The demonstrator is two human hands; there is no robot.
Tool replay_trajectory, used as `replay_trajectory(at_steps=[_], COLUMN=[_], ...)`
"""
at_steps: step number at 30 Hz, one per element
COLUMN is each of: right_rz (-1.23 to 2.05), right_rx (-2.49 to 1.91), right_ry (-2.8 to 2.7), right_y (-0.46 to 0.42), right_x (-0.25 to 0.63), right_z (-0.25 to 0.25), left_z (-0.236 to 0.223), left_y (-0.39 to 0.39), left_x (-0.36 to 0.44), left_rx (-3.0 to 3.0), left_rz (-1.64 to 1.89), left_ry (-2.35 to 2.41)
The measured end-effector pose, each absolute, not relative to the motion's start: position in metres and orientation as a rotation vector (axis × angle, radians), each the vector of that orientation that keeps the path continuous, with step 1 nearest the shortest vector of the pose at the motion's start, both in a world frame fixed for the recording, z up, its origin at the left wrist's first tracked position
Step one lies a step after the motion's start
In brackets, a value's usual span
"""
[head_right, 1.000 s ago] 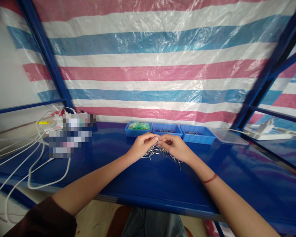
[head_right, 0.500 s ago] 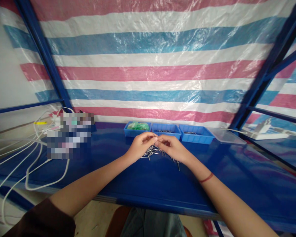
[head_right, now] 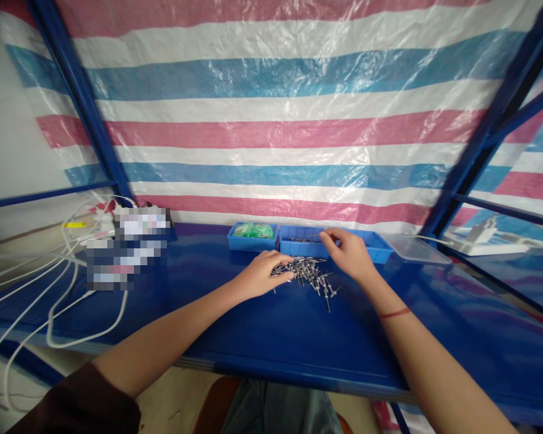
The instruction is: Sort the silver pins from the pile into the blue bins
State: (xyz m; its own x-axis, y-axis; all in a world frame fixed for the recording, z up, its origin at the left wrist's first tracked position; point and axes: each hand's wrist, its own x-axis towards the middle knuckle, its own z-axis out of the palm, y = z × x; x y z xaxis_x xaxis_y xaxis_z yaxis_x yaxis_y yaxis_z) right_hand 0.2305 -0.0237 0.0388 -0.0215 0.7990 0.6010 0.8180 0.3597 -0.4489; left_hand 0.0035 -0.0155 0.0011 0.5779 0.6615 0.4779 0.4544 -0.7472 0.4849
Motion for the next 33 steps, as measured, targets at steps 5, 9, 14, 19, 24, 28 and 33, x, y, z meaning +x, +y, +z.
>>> replay_trajectory(at_steps=[5, 9, 14, 19, 24, 28, 33], right_rz=[-0.436, -0.491, -0.554, -0.497, -0.112, 0.325, 0.518], right_rx=[-1.817, -2.020, -1.904, -1.690, -1.410, -1.150, -1.061], right_ry=[-1.622, -1.692, -1.737, -1.863, -2.013, -2.203, -2.132], right_y=[-0.002, 0.003, 0.001, -0.004, -0.023, -0.038, -0.039], right_x=[0.285, 0.298, 0.284, 0.266, 0.231, 0.197, 0.178], right_z=[0.025, 0.017, 0.021, 0.027, 0.036, 0.034, 0.024], left_z=[-0.002, -0.002, -0.002, 0.000, 0.003, 0.006, 0.005], left_y=[-0.019, -0.015, -0.012, -0.019, -0.021, -0.019, -0.017], left_x=[-0.001, 0.001, 0.004, 0.005, 0.005, 0.008, 0.010], left_rx=[2.795, 2.861, 2.922, 2.965, 2.845, 2.518, 2.197], left_rz=[0.678, 0.688, 0.694, 0.710, 0.914, 1.159, 1.289], left_ry=[0.887, 0.827, 0.754, 0.879, 0.908, 0.788, 0.816])
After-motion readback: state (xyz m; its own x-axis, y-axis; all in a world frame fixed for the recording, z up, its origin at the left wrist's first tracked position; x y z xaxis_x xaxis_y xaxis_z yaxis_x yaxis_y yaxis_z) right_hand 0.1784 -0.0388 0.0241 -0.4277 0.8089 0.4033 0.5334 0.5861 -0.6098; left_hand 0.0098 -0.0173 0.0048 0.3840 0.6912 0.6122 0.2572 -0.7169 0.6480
